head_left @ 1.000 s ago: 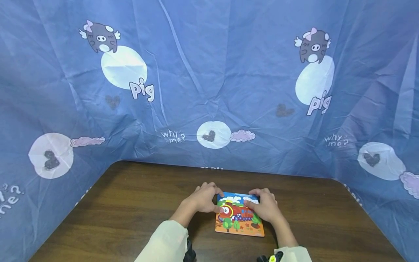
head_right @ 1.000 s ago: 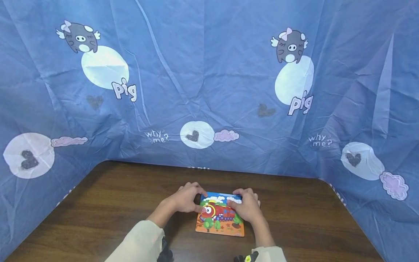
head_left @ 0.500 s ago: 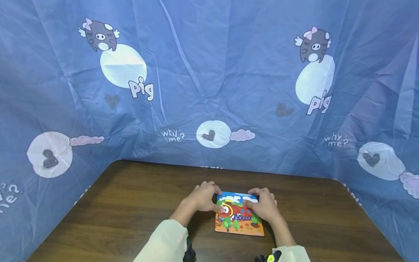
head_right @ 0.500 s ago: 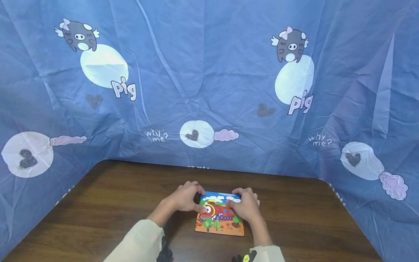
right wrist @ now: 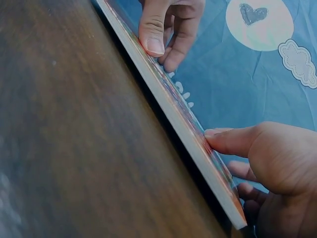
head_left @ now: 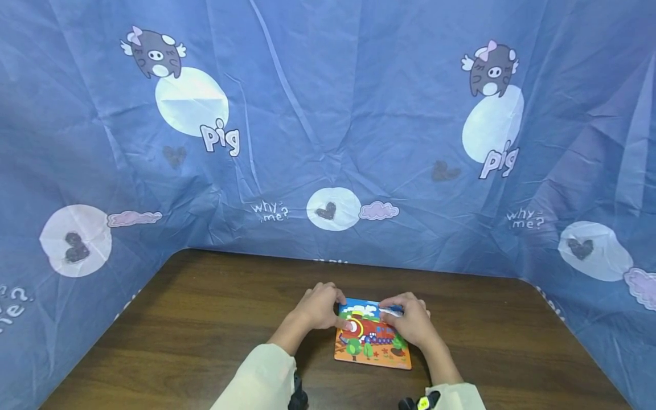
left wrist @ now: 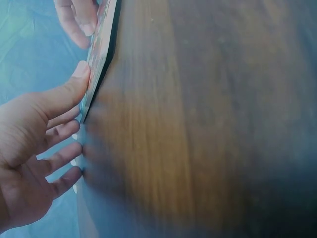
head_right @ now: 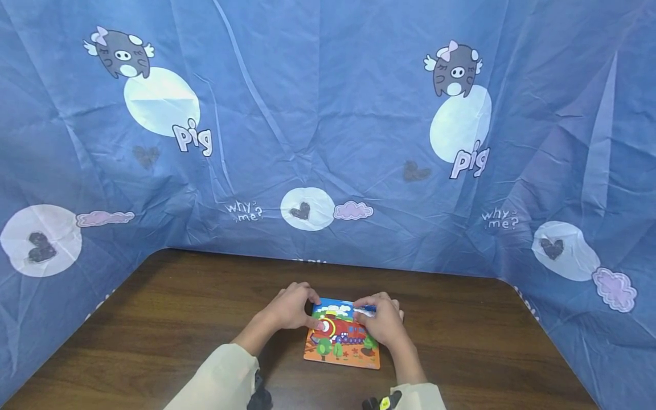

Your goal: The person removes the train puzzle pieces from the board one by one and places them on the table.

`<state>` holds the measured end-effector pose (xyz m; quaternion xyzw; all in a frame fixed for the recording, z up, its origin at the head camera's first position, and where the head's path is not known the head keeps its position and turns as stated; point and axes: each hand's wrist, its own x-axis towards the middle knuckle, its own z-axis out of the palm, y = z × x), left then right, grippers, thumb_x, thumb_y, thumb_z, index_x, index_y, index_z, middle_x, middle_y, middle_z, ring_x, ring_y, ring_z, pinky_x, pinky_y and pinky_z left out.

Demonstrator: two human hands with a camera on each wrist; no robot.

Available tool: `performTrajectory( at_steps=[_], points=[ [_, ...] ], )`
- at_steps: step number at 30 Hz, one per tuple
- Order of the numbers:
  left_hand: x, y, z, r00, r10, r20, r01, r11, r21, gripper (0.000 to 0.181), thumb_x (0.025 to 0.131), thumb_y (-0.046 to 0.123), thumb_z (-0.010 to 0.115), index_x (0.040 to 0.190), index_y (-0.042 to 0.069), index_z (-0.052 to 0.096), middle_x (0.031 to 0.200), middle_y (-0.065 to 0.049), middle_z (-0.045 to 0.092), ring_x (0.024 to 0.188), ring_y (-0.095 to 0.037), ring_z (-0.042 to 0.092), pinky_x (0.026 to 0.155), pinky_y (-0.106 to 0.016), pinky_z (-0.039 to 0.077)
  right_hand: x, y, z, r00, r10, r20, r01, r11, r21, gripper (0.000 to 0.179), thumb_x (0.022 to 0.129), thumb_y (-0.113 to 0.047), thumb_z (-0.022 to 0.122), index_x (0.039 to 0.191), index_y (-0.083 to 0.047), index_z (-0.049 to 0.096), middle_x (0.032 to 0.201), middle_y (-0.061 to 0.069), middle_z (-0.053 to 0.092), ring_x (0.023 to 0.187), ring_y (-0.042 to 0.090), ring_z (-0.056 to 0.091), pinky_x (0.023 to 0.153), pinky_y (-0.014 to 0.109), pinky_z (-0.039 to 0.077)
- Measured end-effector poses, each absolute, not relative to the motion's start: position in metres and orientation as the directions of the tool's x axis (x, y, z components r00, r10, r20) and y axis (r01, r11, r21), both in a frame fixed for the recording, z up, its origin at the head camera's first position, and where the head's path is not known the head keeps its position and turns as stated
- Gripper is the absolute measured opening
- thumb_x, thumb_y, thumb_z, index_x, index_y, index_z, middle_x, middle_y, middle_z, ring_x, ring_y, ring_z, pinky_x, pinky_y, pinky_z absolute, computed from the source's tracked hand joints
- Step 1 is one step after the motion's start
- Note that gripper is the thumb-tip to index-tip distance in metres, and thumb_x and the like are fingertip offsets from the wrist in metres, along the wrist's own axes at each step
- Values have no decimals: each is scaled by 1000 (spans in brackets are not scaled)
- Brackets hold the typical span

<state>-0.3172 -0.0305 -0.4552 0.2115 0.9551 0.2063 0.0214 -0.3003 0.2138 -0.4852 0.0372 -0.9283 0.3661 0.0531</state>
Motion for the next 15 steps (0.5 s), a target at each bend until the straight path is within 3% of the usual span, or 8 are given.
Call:
performTrajectory(
  at_steps=[7,15],
  points=[
    [-318,-30,-456,-912,408,35,386,829,406,57,74,51,89,116,15,74,116,0,66,118,-26,55,106,-48,42,-302,214,-486,-984,-88,157,-173,710,-682,16,91,-10,78,92,-25,82,108,-1,64,109,24,52,90,48,43],
    [-319,-30,-456,-908,417,39,398,830,391,56,73,54,89,112,17,75,114,2,66,114,-24,55,103,-48,43,-303,214,-486,-980,-134,145,-197,711,-675,13,85,-20,85,94,-29,81,107,-4,63,107,21,50,90,49,45]
  ],
)
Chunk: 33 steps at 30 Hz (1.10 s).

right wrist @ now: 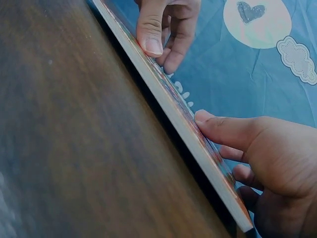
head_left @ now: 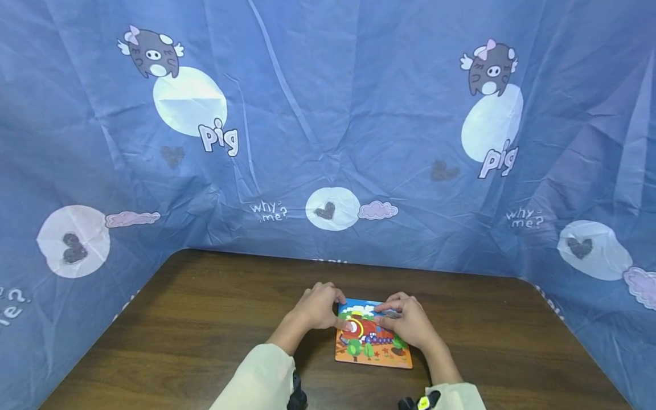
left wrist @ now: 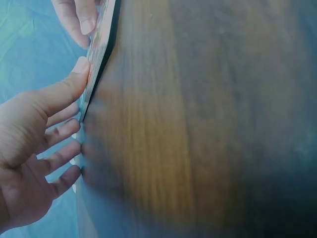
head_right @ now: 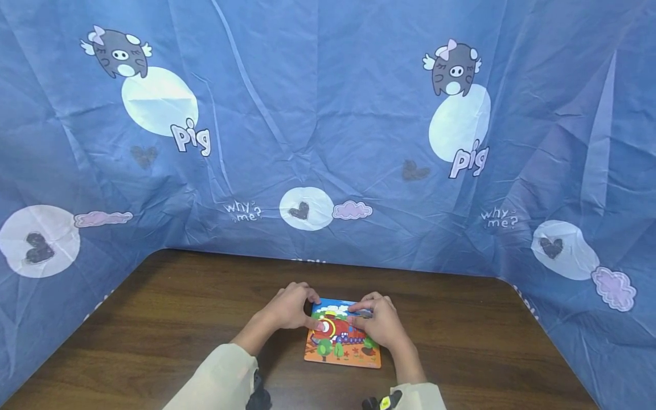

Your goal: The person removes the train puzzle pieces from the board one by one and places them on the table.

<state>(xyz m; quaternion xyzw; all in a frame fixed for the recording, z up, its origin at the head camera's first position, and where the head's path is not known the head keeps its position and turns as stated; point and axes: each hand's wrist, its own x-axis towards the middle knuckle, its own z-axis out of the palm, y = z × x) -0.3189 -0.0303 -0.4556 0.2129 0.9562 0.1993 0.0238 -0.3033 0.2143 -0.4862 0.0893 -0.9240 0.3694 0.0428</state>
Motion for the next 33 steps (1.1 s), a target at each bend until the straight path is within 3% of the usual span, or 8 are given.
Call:
performTrajectory(
  at_steps=[10,17,33],
  points=[
    [-319,-29,-455,-901,428,67,419,819,392,52,73,52,90,110,17,77,110,2,66,108,-24,55,95,-47,44,-303,215,-488,-975,-167,148,-222,698,-681,13,86,-20,84,92,-32,82,107,-6,61,106,20,47,92,50,43],
    [-319,-28,-457,-912,402,83,393,797,458,47,73,45,92,104,14,74,106,1,63,104,-25,52,90,-44,40,-302,214,-486,-975,-168,146,-222,700,-678,14,85,-19,85,93,-31,82,107,-6,61,106,20,46,92,49,41],
    [-321,-24,-462,-937,345,46,315,783,537,44,73,35,93,102,13,69,104,1,59,105,-25,49,93,-47,38,-302,213,-488,-979,-155,136,-206,711,-673,13,87,-22,83,93,-33,81,112,-5,61,111,22,46,96,52,40]
  ],
)
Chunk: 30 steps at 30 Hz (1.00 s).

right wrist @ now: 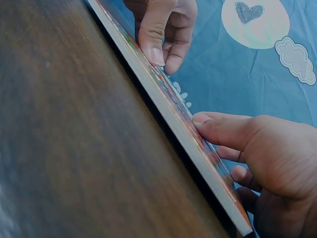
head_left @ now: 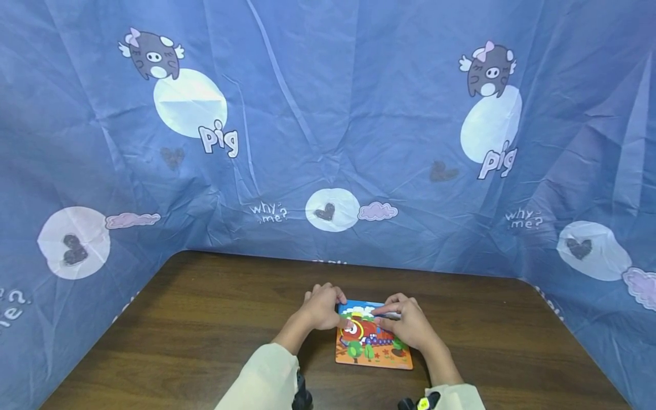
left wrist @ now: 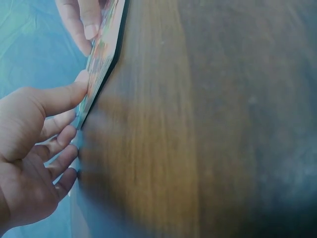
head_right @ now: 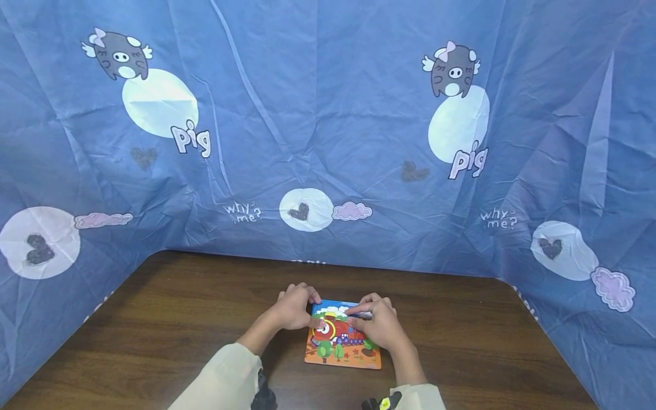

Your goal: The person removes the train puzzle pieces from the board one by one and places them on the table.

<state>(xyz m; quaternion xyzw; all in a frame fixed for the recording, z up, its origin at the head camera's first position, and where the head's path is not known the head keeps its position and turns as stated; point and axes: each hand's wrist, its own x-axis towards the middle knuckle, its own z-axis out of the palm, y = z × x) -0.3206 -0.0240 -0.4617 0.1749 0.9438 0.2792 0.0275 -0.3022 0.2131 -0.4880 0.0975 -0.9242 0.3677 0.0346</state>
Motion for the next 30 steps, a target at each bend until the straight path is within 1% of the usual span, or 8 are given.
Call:
performTrajectory(
  at_steps=[5,13,18,21,23,25,27,30],
  points=[
    [-319,-23,-460,-938,342,60,318,774,548,44,73,32,93,102,13,65,100,1,59,102,-24,49,92,-47,38,-302,213,-487,-981,-150,126,-196,715,-671,13,87,-22,83,93,-33,81,113,-4,61,112,23,46,97,54,39],
    [-317,-22,-458,-937,339,79,322,759,566,44,74,29,93,101,12,63,94,2,62,95,-22,53,90,-47,38,-302,215,-488,-977,-165,137,-213,707,-674,13,87,-22,83,93,-34,81,110,-6,61,109,22,46,94,52,40],
    [-317,-24,-456,-933,344,102,328,705,629,30,83,17,86,100,10,63,85,4,61,87,-17,56,87,-48,37,-302,215,-489,-974,-170,149,-226,708,-669,14,87,-21,83,93,-33,81,110,-6,61,109,22,46,94,52,40],
    [-317,-26,-454,-935,339,107,312,641,701,19,88,7,79,100,5,65,83,3,63,82,-15,58,86,-44,43,-302,214,-489,-974,-167,151,-225,710,-667,14,87,-21,83,92,-33,81,109,-6,60,108,22,46,93,51,40],
    [-318,-27,-454,-936,335,106,296,593,748,15,89,2,76,100,2,65,82,1,63,79,-14,59,80,-38,48,-302,214,-488,-974,-167,151,-225,710,-667,14,87,-21,83,92,-33,81,108,-6,60,107,22,45,93,51,40],
    [-318,-28,-453,-938,330,109,283,545,789,14,88,-2,74,99,0,65,81,-2,63,75,-14,59,70,-32,51,-302,214,-488,-974,-167,150,-225,709,-668,13,87,-21,83,93,-33,81,108,-6,60,107,21,46,93,51,41],
    [-319,-30,-453,-939,325,109,269,501,822,14,88,-4,71,100,-2,64,81,-4,63,73,-14,59,65,-29,49,-302,214,-488,-975,-168,148,-224,708,-669,13,87,-22,83,93,-33,81,108,-6,60,107,21,45,93,51,41],
    [-320,-33,-453,-943,315,107,247,448,859,13,88,-4,69,101,-3,64,80,-5,62,71,-14,58,62,-27,47,-302,214,-488,-975,-167,146,-221,704,-675,12,87,-22,83,93,-33,81,108,-6,60,107,21,45,93,51,41]
  ],
)
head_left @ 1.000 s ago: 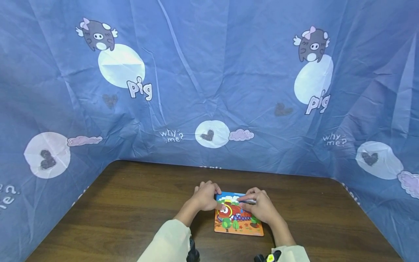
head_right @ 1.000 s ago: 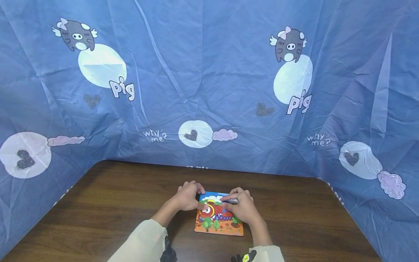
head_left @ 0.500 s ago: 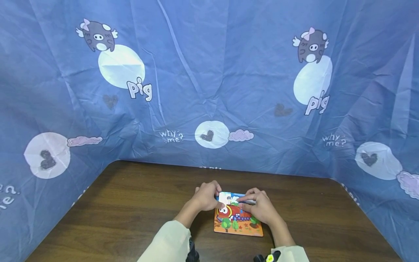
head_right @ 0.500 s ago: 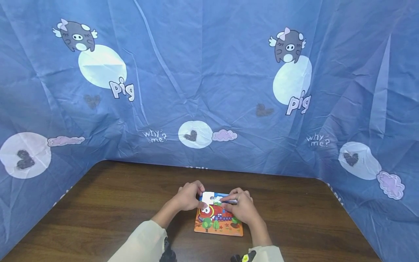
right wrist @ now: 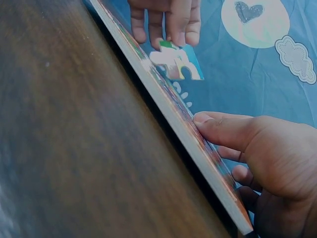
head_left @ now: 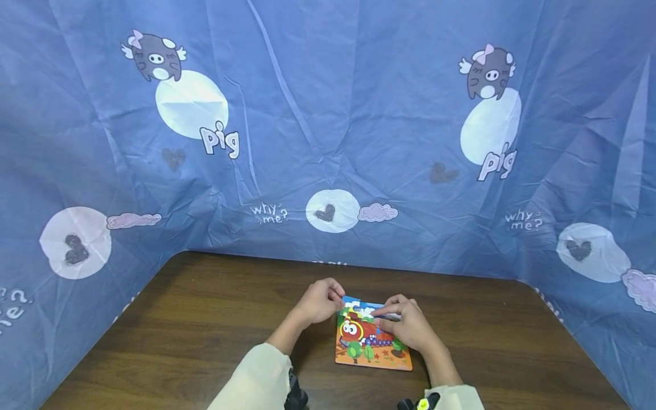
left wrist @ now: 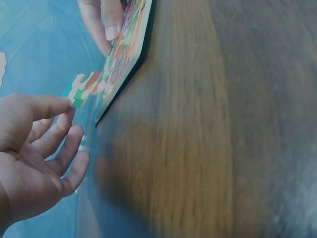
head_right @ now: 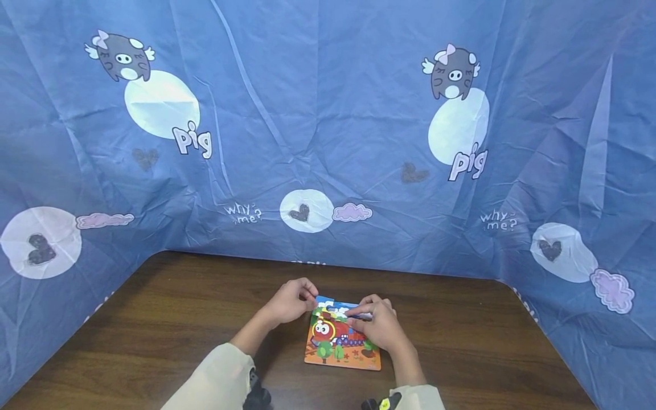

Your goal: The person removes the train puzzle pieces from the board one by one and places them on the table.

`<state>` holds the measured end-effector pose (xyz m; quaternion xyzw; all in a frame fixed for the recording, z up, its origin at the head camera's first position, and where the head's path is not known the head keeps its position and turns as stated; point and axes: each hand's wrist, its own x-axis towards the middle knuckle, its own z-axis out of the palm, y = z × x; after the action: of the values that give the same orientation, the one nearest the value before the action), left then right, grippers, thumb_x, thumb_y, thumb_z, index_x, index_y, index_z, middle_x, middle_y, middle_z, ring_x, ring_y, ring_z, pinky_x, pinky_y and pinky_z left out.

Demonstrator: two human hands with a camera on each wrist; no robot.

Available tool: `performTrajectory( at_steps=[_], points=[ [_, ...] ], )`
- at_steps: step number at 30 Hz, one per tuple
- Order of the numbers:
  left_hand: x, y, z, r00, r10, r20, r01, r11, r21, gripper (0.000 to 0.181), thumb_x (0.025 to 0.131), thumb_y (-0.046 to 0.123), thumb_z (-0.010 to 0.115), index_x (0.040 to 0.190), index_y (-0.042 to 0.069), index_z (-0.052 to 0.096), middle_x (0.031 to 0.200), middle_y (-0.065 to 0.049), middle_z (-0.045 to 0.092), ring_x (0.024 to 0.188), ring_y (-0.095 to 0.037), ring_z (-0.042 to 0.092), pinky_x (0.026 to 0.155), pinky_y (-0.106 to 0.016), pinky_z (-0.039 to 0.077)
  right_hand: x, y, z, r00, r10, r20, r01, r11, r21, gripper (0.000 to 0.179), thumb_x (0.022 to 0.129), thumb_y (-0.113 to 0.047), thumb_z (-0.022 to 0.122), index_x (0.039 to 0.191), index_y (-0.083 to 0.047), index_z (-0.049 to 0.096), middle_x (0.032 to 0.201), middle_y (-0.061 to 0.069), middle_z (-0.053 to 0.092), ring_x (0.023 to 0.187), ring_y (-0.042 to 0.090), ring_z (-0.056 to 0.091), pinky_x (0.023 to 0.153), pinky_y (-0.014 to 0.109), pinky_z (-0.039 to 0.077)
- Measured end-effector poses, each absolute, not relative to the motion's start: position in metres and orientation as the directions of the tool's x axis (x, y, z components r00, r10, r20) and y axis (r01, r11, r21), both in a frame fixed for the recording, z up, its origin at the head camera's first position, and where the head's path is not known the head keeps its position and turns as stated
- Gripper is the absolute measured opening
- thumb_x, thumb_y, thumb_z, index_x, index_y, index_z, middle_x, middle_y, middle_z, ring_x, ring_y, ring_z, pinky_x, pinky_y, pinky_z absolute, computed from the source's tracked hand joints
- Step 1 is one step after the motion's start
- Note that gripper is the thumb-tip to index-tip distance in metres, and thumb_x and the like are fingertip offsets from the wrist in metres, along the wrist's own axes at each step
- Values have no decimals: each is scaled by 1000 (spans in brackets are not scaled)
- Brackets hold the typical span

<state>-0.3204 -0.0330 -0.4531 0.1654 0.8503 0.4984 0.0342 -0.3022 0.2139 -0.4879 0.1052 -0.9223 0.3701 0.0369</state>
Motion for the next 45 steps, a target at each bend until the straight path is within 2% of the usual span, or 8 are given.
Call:
performTrajectory(
  at_steps=[5,12,28,45],
  points=[
    [-323,-42,-453,-949,303,86,206,391,897,17,87,-5,64,104,-3,61,81,-6,61,69,-16,56,59,-28,46,-302,215,-488,-975,-169,144,-221,700,-679,12,88,-22,82,94,-32,81,110,-6,60,109,21,45,93,52,41],
    [-326,-62,-451,-958,282,46,147,351,925,23,87,-4,60,110,-7,58,84,-9,60,70,-18,58,61,-33,51,-303,216,-488,-976,-165,144,-218,699,-681,13,87,-22,83,94,-33,82,111,-7,61,110,21,46,95,52,41],
    [-331,-111,-448,-985,160,66,126,402,907,18,86,-6,62,103,-2,60,82,-8,61,69,-18,60,57,-27,47,-304,217,-491,-977,-167,132,-212,696,-686,16,87,-23,83,92,-38,80,110,-10,60,110,20,46,95,55,44],
    [-335,-168,-442,-993,90,80,115,506,855,21,83,-6,62,103,-4,59,81,-9,61,68,-16,58,59,-27,45,-304,217,-490,-978,-160,134,-208,697,-687,14,87,-23,83,92,-36,81,110,-8,61,110,21,47,96,53,41]
  ],
)
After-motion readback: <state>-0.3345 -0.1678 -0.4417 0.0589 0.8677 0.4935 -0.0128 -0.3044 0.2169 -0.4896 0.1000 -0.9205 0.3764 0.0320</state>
